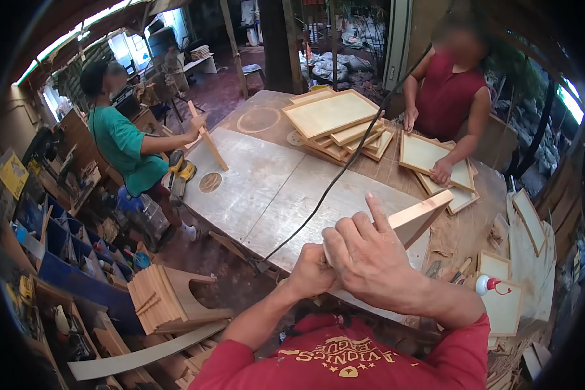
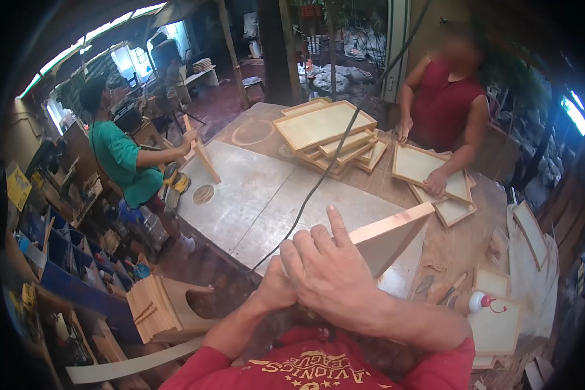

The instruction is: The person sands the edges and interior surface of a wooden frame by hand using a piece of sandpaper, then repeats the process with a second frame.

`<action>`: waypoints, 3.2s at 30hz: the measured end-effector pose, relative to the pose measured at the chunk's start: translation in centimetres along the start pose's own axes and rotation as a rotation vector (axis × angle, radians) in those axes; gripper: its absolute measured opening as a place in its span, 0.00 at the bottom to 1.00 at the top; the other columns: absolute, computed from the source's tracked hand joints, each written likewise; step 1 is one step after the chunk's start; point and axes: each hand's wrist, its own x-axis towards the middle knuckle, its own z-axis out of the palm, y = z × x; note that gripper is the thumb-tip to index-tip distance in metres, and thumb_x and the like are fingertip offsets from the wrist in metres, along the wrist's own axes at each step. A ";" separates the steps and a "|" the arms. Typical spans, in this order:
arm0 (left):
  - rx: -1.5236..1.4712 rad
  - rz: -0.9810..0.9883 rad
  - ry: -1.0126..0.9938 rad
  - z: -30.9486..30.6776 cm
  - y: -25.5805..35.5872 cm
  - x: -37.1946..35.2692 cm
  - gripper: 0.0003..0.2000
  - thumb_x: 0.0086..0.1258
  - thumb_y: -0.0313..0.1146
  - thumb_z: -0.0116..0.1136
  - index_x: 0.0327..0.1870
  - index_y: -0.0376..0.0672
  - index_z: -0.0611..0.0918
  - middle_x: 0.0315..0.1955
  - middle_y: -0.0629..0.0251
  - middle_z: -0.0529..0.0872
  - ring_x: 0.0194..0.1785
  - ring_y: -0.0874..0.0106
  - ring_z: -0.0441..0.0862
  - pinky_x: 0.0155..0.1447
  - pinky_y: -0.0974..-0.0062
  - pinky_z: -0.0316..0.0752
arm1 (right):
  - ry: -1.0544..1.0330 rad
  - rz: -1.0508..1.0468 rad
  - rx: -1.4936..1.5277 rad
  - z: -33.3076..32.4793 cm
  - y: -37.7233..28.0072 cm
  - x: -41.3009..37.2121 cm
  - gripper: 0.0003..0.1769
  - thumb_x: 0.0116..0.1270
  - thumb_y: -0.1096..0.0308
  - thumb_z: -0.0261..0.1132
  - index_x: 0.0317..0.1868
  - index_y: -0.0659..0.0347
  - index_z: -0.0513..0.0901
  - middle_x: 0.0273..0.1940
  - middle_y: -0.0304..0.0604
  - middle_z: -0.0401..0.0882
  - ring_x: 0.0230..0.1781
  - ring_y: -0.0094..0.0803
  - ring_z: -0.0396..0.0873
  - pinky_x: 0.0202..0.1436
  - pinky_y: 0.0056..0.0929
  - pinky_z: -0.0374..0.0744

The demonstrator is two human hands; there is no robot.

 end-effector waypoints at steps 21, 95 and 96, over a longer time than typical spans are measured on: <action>0.665 0.320 0.111 -0.4 5.7 3.0 0.34 0.66 0.32 0.76 0.72 0.33 0.75 0.61 0.50 0.86 0.60 0.59 0.87 0.64 0.62 0.81 | 0.181 0.344 0.119 -1.4 11.0 -10.8 0.30 0.50 0.79 0.73 0.56 0.62 0.77 0.51 0.52 0.76 0.59 0.54 0.74 0.69 0.51 0.72; 0.153 -0.103 -0.082 -0.9 -14.5 -4.3 0.10 0.73 0.30 0.69 0.48 0.39 0.81 0.25 0.49 0.85 0.34 0.49 0.89 0.35 0.57 0.78 | -0.091 0.504 0.067 14.4 -4.0 -5.0 0.23 0.63 0.70 0.60 0.58 0.67 0.80 0.53 0.56 0.79 0.69 0.57 0.72 0.83 0.72 0.53; 0.167 -0.082 -0.077 -1.0 -14.2 -4.5 0.10 0.73 0.30 0.69 0.49 0.39 0.82 0.26 0.49 0.85 0.33 0.51 0.89 0.35 0.59 0.79 | -0.062 0.486 0.090 13.7 -4.6 -4.1 0.23 0.63 0.70 0.60 0.58 0.67 0.80 0.53 0.56 0.79 0.69 0.57 0.73 0.83 0.72 0.53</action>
